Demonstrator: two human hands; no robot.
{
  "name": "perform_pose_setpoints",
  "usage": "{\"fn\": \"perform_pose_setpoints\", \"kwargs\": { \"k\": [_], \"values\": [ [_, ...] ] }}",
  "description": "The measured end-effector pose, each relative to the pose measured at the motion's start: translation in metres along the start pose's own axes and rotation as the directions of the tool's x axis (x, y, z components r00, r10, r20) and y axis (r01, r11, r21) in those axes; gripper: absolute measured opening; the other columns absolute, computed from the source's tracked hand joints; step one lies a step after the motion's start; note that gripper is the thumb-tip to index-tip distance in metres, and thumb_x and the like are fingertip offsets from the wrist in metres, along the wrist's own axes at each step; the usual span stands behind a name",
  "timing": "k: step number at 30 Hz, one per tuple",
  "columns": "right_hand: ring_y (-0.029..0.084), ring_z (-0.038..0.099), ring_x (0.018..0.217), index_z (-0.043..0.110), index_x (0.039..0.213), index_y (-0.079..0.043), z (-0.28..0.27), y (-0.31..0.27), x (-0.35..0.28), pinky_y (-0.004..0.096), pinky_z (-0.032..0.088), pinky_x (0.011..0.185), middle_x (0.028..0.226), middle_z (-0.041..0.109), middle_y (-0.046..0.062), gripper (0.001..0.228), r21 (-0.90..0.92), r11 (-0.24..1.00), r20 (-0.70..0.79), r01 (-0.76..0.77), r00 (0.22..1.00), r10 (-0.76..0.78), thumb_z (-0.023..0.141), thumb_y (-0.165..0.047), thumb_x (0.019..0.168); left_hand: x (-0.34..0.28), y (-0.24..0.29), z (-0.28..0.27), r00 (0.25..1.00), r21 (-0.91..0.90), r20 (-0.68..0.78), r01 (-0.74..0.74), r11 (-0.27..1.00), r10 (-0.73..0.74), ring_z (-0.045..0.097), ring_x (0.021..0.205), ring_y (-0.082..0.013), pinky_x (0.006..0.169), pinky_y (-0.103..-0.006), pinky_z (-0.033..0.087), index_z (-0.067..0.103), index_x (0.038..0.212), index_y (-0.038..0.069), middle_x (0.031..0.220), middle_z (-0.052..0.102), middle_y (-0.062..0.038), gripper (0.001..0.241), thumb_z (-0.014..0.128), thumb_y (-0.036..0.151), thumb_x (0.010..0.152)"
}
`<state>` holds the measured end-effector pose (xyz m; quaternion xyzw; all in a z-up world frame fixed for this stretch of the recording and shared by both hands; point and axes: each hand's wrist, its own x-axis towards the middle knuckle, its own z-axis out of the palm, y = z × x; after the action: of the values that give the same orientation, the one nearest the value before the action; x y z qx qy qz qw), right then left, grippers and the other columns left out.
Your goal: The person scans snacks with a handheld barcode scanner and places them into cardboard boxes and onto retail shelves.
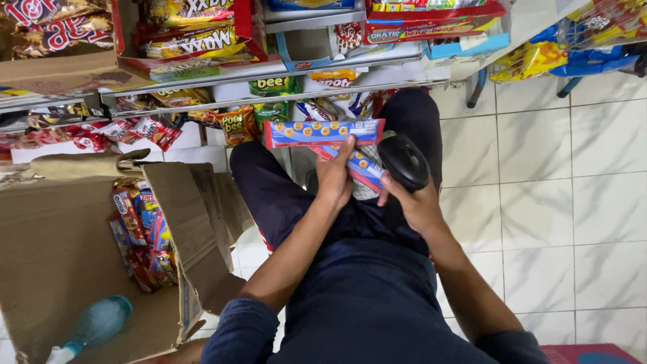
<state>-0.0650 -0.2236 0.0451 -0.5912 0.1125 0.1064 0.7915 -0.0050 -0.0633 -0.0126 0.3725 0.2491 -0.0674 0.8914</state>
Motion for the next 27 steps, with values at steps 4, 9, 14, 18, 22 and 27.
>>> {"fn": "perform_pose_setpoints", "kwargs": {
  "k": [4, 9, 14, 18, 22, 27],
  "values": [
    [0.016, 0.067, 0.07, 0.062, 0.114, 0.002, 0.01, 0.003, -0.002, 0.032, 0.058, 0.066, 0.09, 0.066, 0.008, 0.022, 0.024, 0.999, 0.022, 0.043, 0.999, -0.044, 0.068, -0.007, 0.095, -0.007, 0.004, 0.011, 1.0, 0.021, 0.013, 0.012, 1.0, -0.013, 0.068, 0.094, -0.0177, 0.084, -0.0365, 0.057, 0.061, 0.115, 0.004, 0.106, 0.07, -0.008, 0.03, 0.077, 0.012, 0.091],
    [0.016, 0.068, 0.074, 0.062, 0.11, 0.003, 0.015, 0.003, 0.001, 0.033, 0.061, 0.07, 0.087, 0.066, 0.008, 0.016, 0.031, 0.996, 0.072, 0.088, 0.993, -0.09, 0.067, -0.007, 0.099, -0.014, 0.01, 0.016, 1.0, 0.049, 0.024, 0.017, 0.999, -0.018, 0.069, 0.088, -0.02, 0.078, -0.038, 0.058, 0.062, 0.113, 0.003, 0.102, 0.071, -0.01, 0.028, 0.076, 0.014, 0.092],
    [0.015, 0.066, 0.074, 0.062, 0.112, 0.002, 0.017, 0.007, 0.0, 0.032, 0.059, 0.069, 0.088, 0.066, 0.005, 0.018, 0.057, 0.997, 0.037, 0.058, 0.997, -0.06, 0.068, -0.005, 0.096, -0.008, 0.006, 0.005, 1.0, 0.001, -0.023, -0.009, 1.0, 0.009, 0.068, 0.09, -0.0174, 0.079, -0.036, 0.058, 0.062, 0.113, 0.004, 0.102, 0.07, -0.008, 0.027, 0.077, 0.012, 0.093],
    [0.013, 0.066, 0.075, 0.068, 0.107, 0.002, 0.019, 0.017, 0.004, 0.029, 0.056, 0.071, 0.09, 0.069, 0.005, 0.015, -0.112, 0.99, -0.096, 0.082, 0.991, -0.093, 0.073, -0.006, 0.096, 0.003, 0.005, -0.01, 0.986, -0.064, -0.099, -0.143, 0.988, 0.136, 0.066, 0.095, -0.016, 0.086, -0.0352, 0.055, 0.061, 0.117, 0.005, 0.108, 0.068, -0.006, 0.029, 0.077, 0.011, 0.093],
    [0.011, 0.067, 0.085, 0.071, 0.104, 0.002, 0.027, 0.024, 0.013, 0.027, 0.054, 0.078, 0.097, 0.072, 0.004, 0.021, -0.411, 0.902, -0.186, 0.135, 0.956, -0.228, 0.083, -0.011, 0.092, 0.006, 0.017, -0.025, 0.96, -0.16, -0.181, -0.245, 0.956, 0.215, 0.064, 0.103, -0.0152, 0.092, -0.0349, 0.053, 0.06, 0.122, 0.007, 0.113, 0.067, -0.004, 0.033, 0.076, 0.011, 0.093],
    [0.011, 0.067, 0.09, 0.07, 0.108, 0.001, 0.04, 0.031, 0.031, 0.028, 0.054, 0.081, 0.1, 0.073, 0.003, 0.025, -0.371, 0.914, -0.047, 0.165, 0.98, -0.195, 0.082, -0.014, 0.092, -0.002, 0.035, -0.032, 0.947, -0.232, -0.195, -0.298, 0.926, 0.256, 0.062, 0.109, -0.017, 0.097, -0.0381, 0.05, 0.058, 0.127, 0.006, 0.117, 0.065, -0.004, 0.035, 0.074, 0.013, 0.096]
  ]
}}
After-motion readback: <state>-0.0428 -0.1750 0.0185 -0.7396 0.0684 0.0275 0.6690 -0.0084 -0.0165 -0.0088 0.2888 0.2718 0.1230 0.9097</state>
